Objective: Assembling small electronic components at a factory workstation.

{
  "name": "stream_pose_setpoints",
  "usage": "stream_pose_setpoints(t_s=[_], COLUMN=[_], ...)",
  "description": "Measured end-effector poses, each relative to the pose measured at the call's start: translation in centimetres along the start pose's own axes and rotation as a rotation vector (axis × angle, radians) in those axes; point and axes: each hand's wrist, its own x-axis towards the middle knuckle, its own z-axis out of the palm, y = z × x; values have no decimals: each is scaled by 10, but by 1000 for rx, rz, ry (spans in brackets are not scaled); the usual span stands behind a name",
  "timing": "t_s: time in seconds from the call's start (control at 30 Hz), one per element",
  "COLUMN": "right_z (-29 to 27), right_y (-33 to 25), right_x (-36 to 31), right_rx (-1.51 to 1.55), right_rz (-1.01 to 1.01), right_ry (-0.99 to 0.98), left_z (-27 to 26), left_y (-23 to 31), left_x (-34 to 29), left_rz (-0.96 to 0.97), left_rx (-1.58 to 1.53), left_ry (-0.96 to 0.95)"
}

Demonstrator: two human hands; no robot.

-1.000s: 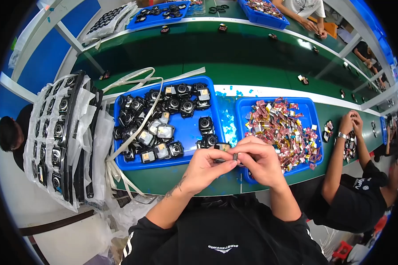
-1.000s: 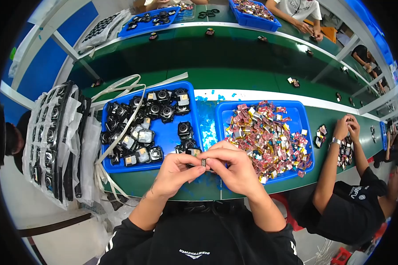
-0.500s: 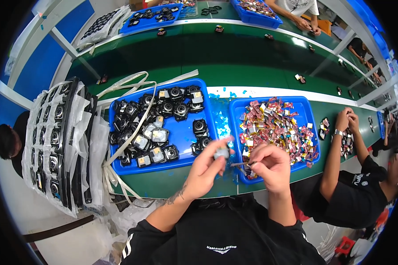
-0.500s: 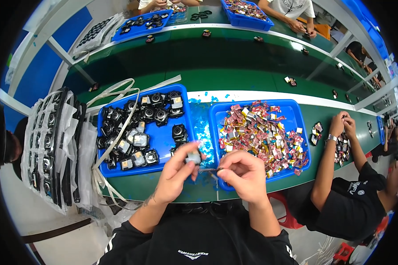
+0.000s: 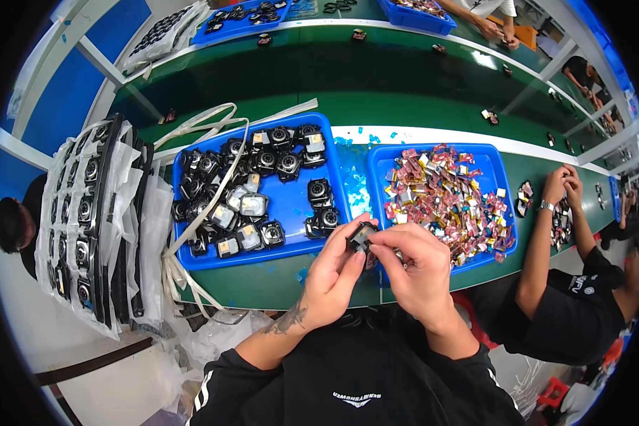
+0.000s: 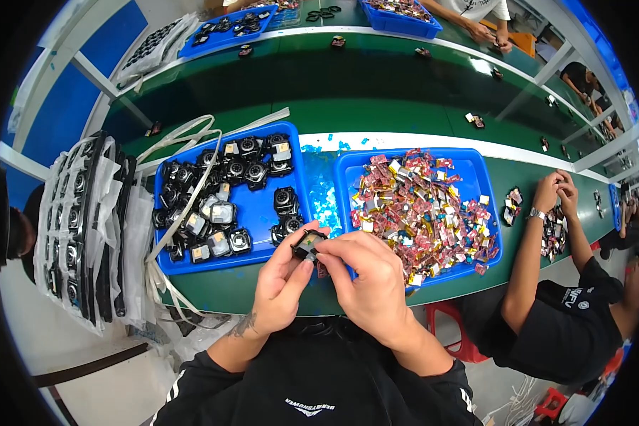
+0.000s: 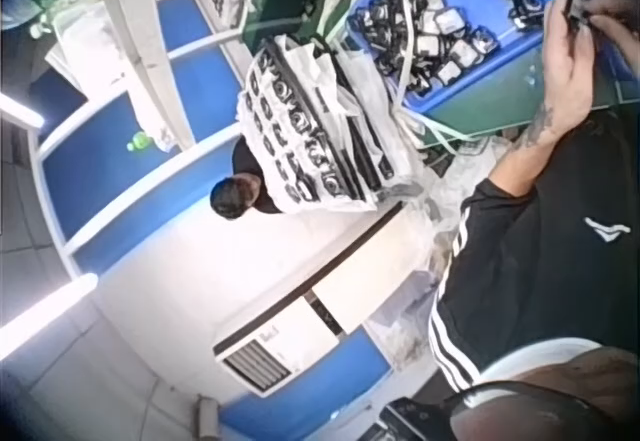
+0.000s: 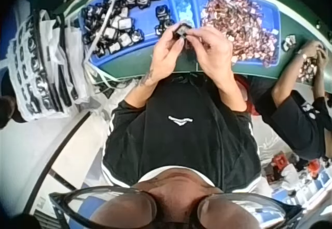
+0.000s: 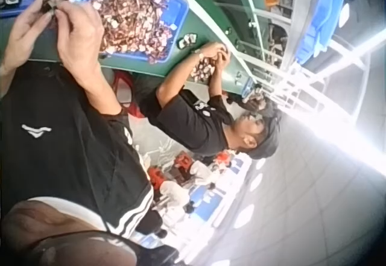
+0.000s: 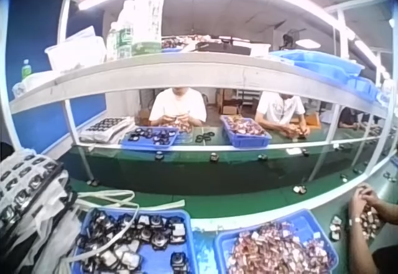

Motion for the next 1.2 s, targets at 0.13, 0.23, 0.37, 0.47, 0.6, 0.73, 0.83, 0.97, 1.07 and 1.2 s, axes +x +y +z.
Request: stream_pose_setpoints(t_s=[0.13, 0.23, 0.37, 0.47, 0.6, 0.73, 0.83, 0.97, 1.07, 1.2], right_z=[0, -1, -1, -5, -6, -3, -3, -4, -3, -6], right_y=[0, 1, -1, -4, -2, 0, -1, -2, 0, -3], right_x=[-3, -1, -4, -4, -3, -4, -4, -6, -6, -5], right_rx=[-23, 16, 19, 14, 52, 53, 52, 68, 62, 38], right_rz=[-86, -62, -48, -1, 37, -21, -14, 41, 14, 30], right_ry=[-2, -16, -24, -92, -107, -59, -49, -60, -42, -89], left_z=[-1, -4, -6, -4, -8, -7, -9, -8, -8, -6], left_y=[-1, 2, 0, 2, 2, 2, -1, -1, -1, 2], left_x=[-4, -6, -8, -8, -7, -7, -9, -9, -9, -8], left_rz=[-51, -104, -106, -98, -97, -85, -95, -115, -128, -116], left_rx=[-98, -5, -9, -50, 11, 44, 45, 12, -39, 3], left_ry=[-2, -12, -21, -23, -45, -36, -39, -42, -41, -39])
